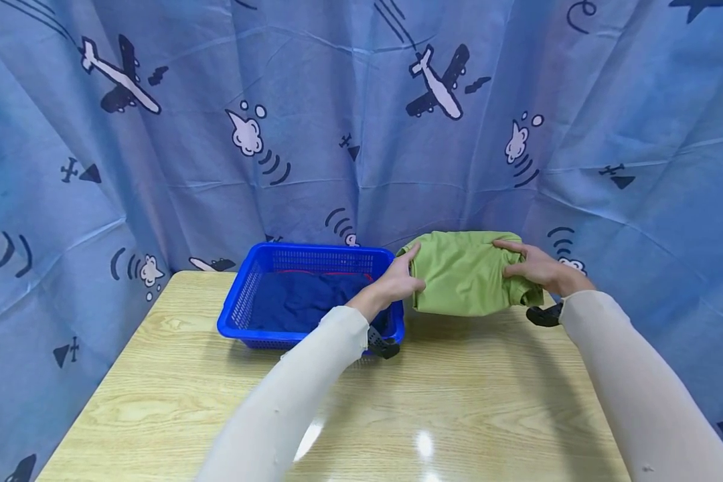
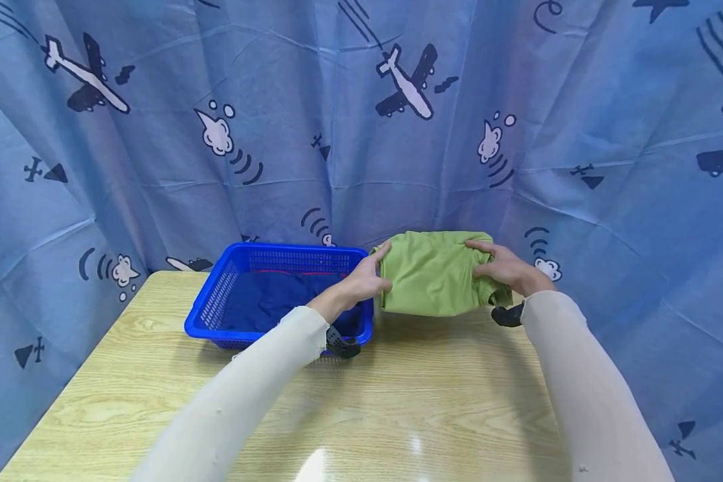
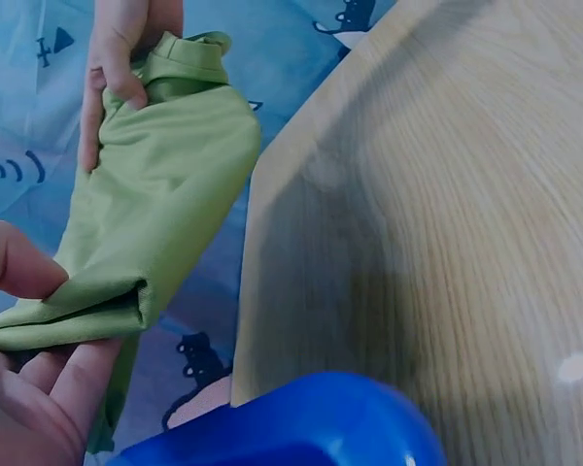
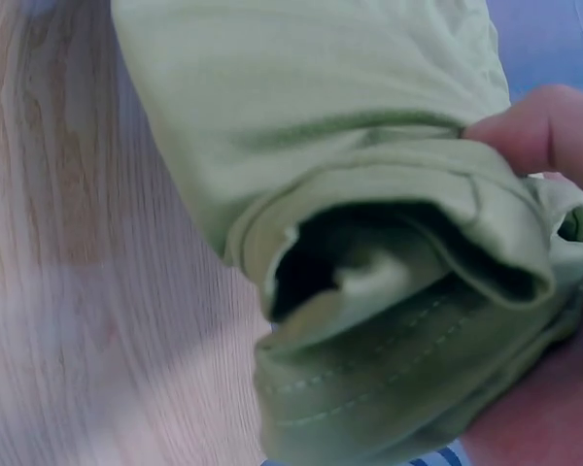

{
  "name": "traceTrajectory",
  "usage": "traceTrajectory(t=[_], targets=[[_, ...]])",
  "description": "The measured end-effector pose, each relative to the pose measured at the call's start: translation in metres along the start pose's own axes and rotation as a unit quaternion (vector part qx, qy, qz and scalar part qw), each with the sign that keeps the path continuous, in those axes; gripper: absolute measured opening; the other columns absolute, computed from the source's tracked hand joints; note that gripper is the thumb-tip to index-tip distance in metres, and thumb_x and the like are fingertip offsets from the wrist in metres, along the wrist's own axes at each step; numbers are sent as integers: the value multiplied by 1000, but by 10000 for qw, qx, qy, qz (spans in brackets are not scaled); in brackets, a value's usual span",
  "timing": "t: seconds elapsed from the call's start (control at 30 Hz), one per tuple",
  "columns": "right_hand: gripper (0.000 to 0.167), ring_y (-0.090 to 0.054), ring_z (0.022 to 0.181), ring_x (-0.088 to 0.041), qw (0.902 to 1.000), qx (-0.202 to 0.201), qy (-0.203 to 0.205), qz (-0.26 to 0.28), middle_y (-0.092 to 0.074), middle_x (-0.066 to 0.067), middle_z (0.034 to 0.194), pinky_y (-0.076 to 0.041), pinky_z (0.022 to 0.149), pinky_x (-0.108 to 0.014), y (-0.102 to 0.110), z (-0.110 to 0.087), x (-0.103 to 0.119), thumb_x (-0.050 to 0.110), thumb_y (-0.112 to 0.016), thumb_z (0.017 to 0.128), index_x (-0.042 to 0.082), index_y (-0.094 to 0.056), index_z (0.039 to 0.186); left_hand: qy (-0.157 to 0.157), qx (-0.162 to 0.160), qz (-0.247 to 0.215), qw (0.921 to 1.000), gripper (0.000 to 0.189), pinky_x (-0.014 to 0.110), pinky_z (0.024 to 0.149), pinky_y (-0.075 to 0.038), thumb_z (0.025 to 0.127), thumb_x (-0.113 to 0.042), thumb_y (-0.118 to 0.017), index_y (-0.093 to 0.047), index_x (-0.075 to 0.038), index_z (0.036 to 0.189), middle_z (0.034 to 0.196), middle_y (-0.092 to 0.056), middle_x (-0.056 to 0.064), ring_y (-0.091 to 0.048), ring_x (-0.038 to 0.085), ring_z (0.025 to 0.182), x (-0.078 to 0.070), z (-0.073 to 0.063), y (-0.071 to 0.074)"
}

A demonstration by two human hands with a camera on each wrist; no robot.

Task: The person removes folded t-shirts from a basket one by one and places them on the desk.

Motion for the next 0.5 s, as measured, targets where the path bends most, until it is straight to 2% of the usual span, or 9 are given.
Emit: traceTrajectory(t=[0.03,0.13,0.2,0.27,0.33,0.4,0.47,0.5], targets=[[86,-6,150,-46,10000,-23,-10,-11,11,-27,167,-28,111,-57,1,0,-2,5,-61,93,15,-13,164,-4,11,34,10000,99,25,93,-39,80,11,-59,-16,-18,164,168,-25,9,-41,19,130,0,0,-3],[86,-8,149,-46,10000,-63,-20,-70,9,-28,167,-32,108,-51,2,-1,-8,5,-61,93,14,-14,164,38,77,108,9999,100,28,95,-38,81,12,-58,-14,-19,164,170,-22,7,-37,19,136,3,2,-10],[85,-12,147,-45,9999,-97,-3,-138,6,-29,167,-37,103,-42,2,1,-13,5,-61,93,13,-15,163,99,93,148,9998,100,26,90,-39,81,13,-58,-13,-20,164,170,-21,6,-37,17,134,6,3,-14],[84,-15,146,-45,9998,-103,0,-178,5,-31,167,-40,96,-34,0,2,-16,5,-61,93,11,-16,163,193,146,154,9996,101,27,76,-40,82,14,-58,-12,-21,165,170,-19,5,-46,23,121,10,5,-18],[84,-17,145,-45,9997,-125,-9,-217,5,-31,166,-40,90,-29,-1,3,-18,5,-61,92,10,-16,163,247,171,207,9993,100,28,66,-37,83,14,-57,-11,-22,165,171,-18,5,-45,22,116,12,6,-20],[84,-19,144,-45,9997,-135,-18,-181,5,-31,166,-42,88,-30,-3,4,-20,5,-61,92,10,-15,163,260,133,335,9990,100,26,68,-37,83,12,-58,-11,-22,165,171,-19,4,-47,20,121,13,7,-21],[85,-15,146,-48,9998,-117,-42,-132,7,-31,166,-41,93,-36,-8,5,-21,5,-61,92,11,-15,163,310,106,373,9988,100,28,67,-37,84,12,-58,-11,-23,165,171,-18,2,-48,19,121,15,6,-22],[85,-11,149,-49,9998,-107,-50,-131,7,-30,166,-39,96,-40,-10,6,-22,5,-61,92,11,-15,163,333,78,421,9985,100,27,70,-37,84,11,-59,-10,-23,165,171,-18,1,-44,16,127,16,6,-21]])
Point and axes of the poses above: each hand's wrist, its own z-axis towards the middle knuckle, its own y-axis out of the back of the hand, x = y × z, the point moved 8 cm from there along z, towards the middle knuckle
